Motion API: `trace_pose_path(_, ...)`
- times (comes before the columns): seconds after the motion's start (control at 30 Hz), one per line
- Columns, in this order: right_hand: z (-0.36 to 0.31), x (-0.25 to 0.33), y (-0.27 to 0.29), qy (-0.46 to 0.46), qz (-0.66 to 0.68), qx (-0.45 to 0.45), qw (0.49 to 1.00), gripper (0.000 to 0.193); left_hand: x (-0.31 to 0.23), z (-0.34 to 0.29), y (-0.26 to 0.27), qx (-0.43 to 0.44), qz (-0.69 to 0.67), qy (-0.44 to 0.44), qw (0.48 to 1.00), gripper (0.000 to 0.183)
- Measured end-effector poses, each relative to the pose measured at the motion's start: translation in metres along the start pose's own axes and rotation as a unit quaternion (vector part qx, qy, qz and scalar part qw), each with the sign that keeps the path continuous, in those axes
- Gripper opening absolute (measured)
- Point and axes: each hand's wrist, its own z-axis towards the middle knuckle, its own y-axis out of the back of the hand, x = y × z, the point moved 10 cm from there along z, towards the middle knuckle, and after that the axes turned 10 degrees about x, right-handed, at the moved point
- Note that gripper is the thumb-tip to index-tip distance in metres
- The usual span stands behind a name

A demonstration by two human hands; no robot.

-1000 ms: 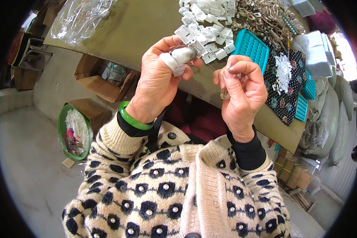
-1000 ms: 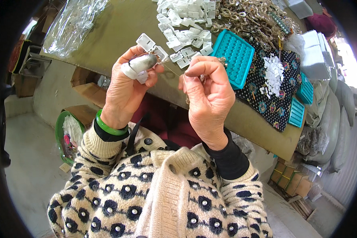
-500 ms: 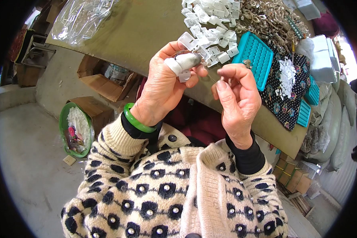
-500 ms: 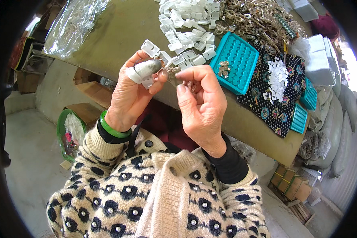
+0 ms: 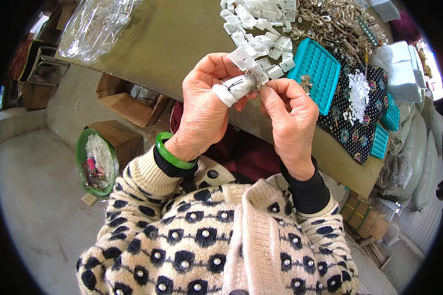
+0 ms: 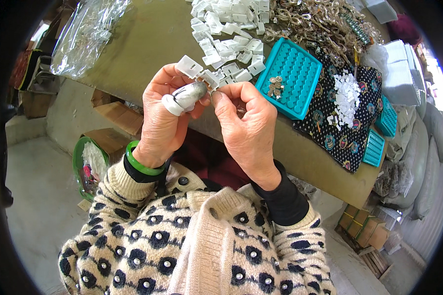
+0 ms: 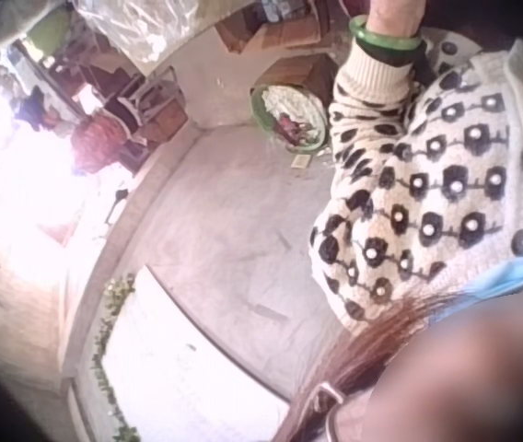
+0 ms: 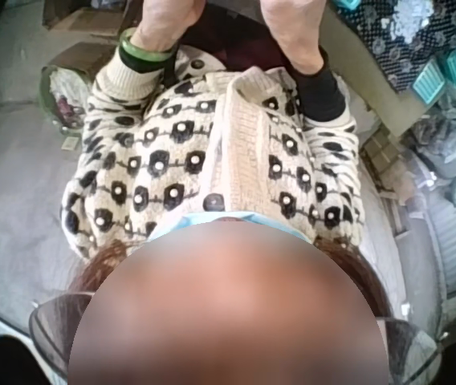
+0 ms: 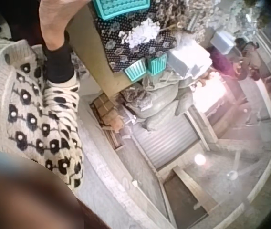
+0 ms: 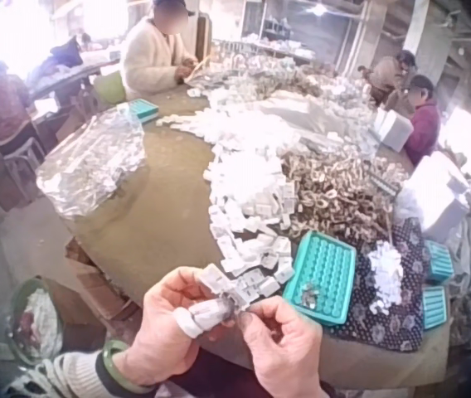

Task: The person repeatedly picks small white plastic housings and metal pins from a table, inserts the pins into the housings, and places the assembled units into a blue tray. The process is continuous and repetitive throughout the clip.

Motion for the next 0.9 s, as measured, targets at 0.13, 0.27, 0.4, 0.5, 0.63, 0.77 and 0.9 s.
trace_pose_path(0.13, -0.006, 0.020, 0.001, 0.115, -0.140, -0.060, 0.982, 0.007, -0.014, -0.003, -0.002, -0.017, 0.116, -0.089, 0.989, 0.026)
trace_pose_path(0.27, -0.016, 0.042, -0.009, 0.222, -0.260, -0.094, 0.935, 0.007, -0.021, -0.008, -0.007, -0.019, 0.187, -0.123, 0.974, 0.026)
trace_pose_path(0.4, -0.007, 0.011, -0.007, 0.068, -0.116, -0.051, 0.990, 0.005, -0.009, -0.007, 0.005, -0.019, 0.018, -0.045, 0.999, 0.024)
trace_pose_path(0.5, -0.003, -0.028, -0.020, -0.087, 0.278, 0.003, 0.957, 0.012, -0.003, -0.007, 0.005, -0.010, -0.051, 0.003, 0.999, 0.022)
trace_pose_path(0.63, -0.002, -0.025, -0.024, -0.098, 0.271, 0.019, 0.957, 0.008, 0.005, -0.008, 0.008, -0.014, -0.114, 0.047, 0.992, 0.021)
trace_pose_path(0.77, -0.008, 0.007, -0.017, 0.036, 0.048, -0.027, 0.998, 0.006, 0.000, -0.009, 0.011, -0.014, -0.103, 0.025, 0.994, 0.021)
trace_pose_path(0.9, -0.008, 0.038, -0.028, 0.181, -0.190, -0.006, 0.965, 0.011, -0.007, -0.009, 0.012, -0.017, -0.060, -0.029, 0.998, 0.021)
